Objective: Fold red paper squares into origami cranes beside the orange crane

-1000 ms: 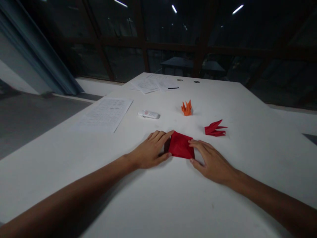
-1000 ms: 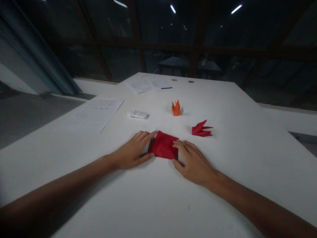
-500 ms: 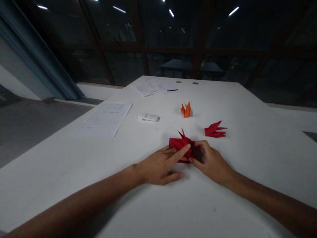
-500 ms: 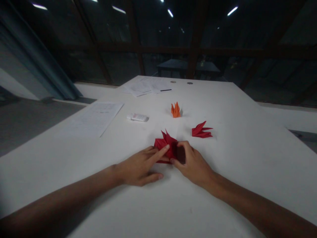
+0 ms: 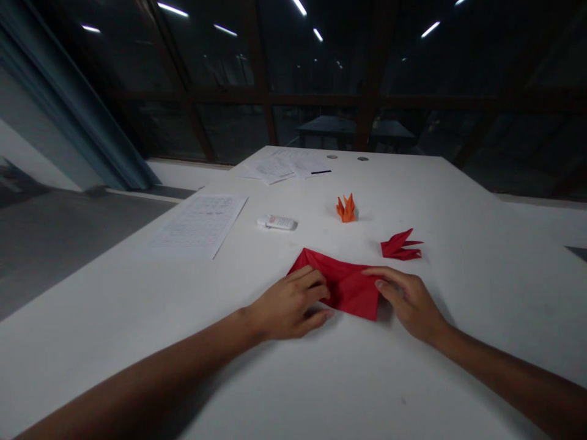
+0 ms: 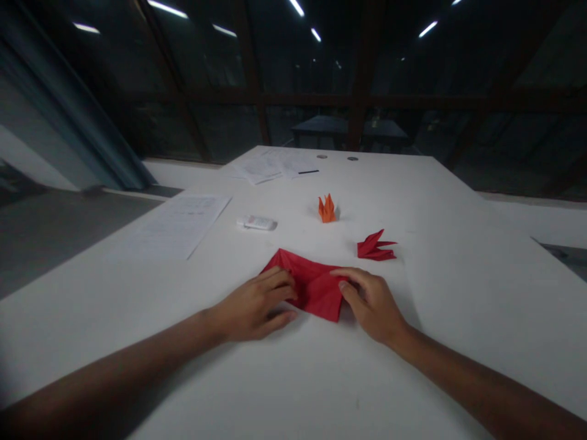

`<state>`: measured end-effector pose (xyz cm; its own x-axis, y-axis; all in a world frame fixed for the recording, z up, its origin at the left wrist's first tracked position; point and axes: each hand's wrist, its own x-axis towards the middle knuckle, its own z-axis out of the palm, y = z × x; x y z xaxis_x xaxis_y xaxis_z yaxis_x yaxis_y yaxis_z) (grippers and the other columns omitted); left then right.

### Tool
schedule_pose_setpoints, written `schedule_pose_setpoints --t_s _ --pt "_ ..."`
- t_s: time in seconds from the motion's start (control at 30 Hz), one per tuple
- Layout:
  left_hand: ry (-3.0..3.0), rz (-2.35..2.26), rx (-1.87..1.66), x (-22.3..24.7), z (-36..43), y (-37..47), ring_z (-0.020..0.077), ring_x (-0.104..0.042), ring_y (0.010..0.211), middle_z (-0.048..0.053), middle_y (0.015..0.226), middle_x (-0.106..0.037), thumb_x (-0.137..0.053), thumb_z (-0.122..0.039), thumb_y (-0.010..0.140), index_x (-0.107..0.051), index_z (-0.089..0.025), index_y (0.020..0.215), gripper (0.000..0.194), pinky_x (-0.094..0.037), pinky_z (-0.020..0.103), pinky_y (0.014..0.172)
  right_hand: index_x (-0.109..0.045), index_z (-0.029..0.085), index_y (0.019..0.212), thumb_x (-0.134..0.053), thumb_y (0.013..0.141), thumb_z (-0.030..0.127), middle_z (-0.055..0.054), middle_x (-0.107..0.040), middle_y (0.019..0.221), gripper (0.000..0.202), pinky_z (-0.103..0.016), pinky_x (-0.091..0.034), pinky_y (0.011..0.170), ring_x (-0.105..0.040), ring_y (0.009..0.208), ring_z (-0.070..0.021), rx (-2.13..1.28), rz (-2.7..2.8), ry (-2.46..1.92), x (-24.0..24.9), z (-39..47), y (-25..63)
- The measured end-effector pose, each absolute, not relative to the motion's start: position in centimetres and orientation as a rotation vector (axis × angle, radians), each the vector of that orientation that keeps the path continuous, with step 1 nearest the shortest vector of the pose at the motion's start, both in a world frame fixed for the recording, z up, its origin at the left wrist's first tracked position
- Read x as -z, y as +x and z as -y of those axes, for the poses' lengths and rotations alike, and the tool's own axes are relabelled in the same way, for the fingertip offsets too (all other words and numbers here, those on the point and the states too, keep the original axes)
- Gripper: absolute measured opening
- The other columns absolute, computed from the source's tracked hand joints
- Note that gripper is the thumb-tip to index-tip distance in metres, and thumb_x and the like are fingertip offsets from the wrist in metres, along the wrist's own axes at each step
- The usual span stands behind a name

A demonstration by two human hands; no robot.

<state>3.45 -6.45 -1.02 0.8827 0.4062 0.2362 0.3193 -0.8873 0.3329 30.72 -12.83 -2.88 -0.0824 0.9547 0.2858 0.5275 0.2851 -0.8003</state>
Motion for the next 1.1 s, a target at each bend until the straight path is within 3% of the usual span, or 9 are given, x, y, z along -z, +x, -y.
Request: schedule_pose_setpoints --t_s 0.2,0.43,0.63,0.77,0.87,0.97,1.03,1.1 --pt "2.77 -0.612 -0.451 1.4 6.3 3.6 0.0243 -0.057 0.101 0.01 0.106 -0.063 -0.062 -0.039 0.091 -0.063 -0.017 0.102 0.024 -0.047 0.039 0.096 -0.072 0.025 0.111 -0.05 0.073 0.007 -0.007 -0.069 0.11 0.048 -0.048 -0.048 0.097 -0.062 0.108 -0.0286 -0.46 1.871 -1.301 3.1 12.6 30.9" --pt "2.76 -0.61 -0.478 1.6 6.0 3.4 0.025 -0.056 0.108 0.011 0.113 -0.062 -0.056 -0.039 0.097 -0.067 -0.02 0.117 0.03 -0.046 0.041 0.1 -0.074 0.03 0.112 -0.062 0.073 0.001 -0.007 -0.045 0.15 0.051 -0.056 -0.037 0.11 -0.042 0.135 -0.0326 -0.219 2.104 -1.312 3.7 12.6 30.3" --pt "2.742 -0.58 -0.505 1.8 5.8 3.3 0.025 -0.056 0.105 0.011 0.112 -0.062 -0.059 -0.041 0.096 -0.068 -0.019 0.117 0.032 -0.047 0.041 0.097 -0.071 0.028 0.113 -0.068 0.084 0.011 -0.003 -0.072 0.116 0.034 -0.052 -0.037 0.106 -0.058 0.117 -0.0263 -0.247 2.32 -1.167 3.0 13.0 29.8" --pt "2.814 -0.464 -0.52 1.9 5.8 3.5 0.0231 -0.057 0.1 0.01 0.106 -0.064 -0.054 -0.034 0.099 -0.07 -0.017 0.104 0.024 -0.047 0.039 0.093 -0.066 0.025 0.112 -0.061 0.095 0.017 -0.001 -0.075 0.102 0.019 -0.051 -0.036 0.106 -0.067 0.096 -0.02 -0.245 2.256 -1.168 3.3 12.9 29.8" --pt "2.869 -0.336 -0.454 1.8 5.9 3.6 0.0229 -0.058 0.1 0.01 0.103 -0.067 -0.049 -0.026 0.101 -0.069 -0.017 0.098 0.022 -0.047 0.038 0.093 -0.064 0.026 0.115 -0.062 0.096 0.022 -0.002 -0.076 0.095 0.019 -0.05 -0.042 0.102 -0.066 0.091 -0.022 -0.182 2.142 -1.253 3.8 12.8 29.8" --pt "2.844 -0.385 -0.477 1.8 6.1 3.5 0.0234 -0.059 0.101 0.011 0.11 -0.067 -0.05 -0.028 0.1 -0.062 -0.016 0.12 0.026 -0.049 0.039 0.093 -0.06 0.026 0.123 -0.067 0.092 0.023 -0.003 -0.075 0.094 0.032 -0.049 -0.049 0.096 -0.064 0.102 -0.0269 -0.172 2.02 -1.377 4.3 12.7 29.9" --pt "2.811 -0.453 -0.512 1.9 6.2 3.4 0.0231 -0.06 0.1 0.012 0.114 -0.067 -0.053 -0.03 0.099 -0.05 -0.015 0.138 0.042 -0.052 0.038 0.091 -0.057 0.026 0.126 -0.069 0.09 0.022 -0.005 -0.073 0.102 0.038 -0.046 -0.052 0.093 -0.064 0.103 -0.0265 -0.195 1.986 -1.414 4.3 12.7 29.9" --pt "2.821 -0.432 -0.534 2.0 6.1 3.4 0.0231 -0.061 0.1 0.013 0.116 -0.067 -0.054 -0.03 0.098 -0.044 -0.016 0.144 0.049 -0.052 0.038 0.09 -0.058 0.025 0.125 -0.068 0.09 0.02 -0.007 -0.07 0.114 0.037 -0.045 -0.053 0.094 -0.064 0.104 -0.0252 -0.186 2.005 -1.388 4.2 12.7 29.8"
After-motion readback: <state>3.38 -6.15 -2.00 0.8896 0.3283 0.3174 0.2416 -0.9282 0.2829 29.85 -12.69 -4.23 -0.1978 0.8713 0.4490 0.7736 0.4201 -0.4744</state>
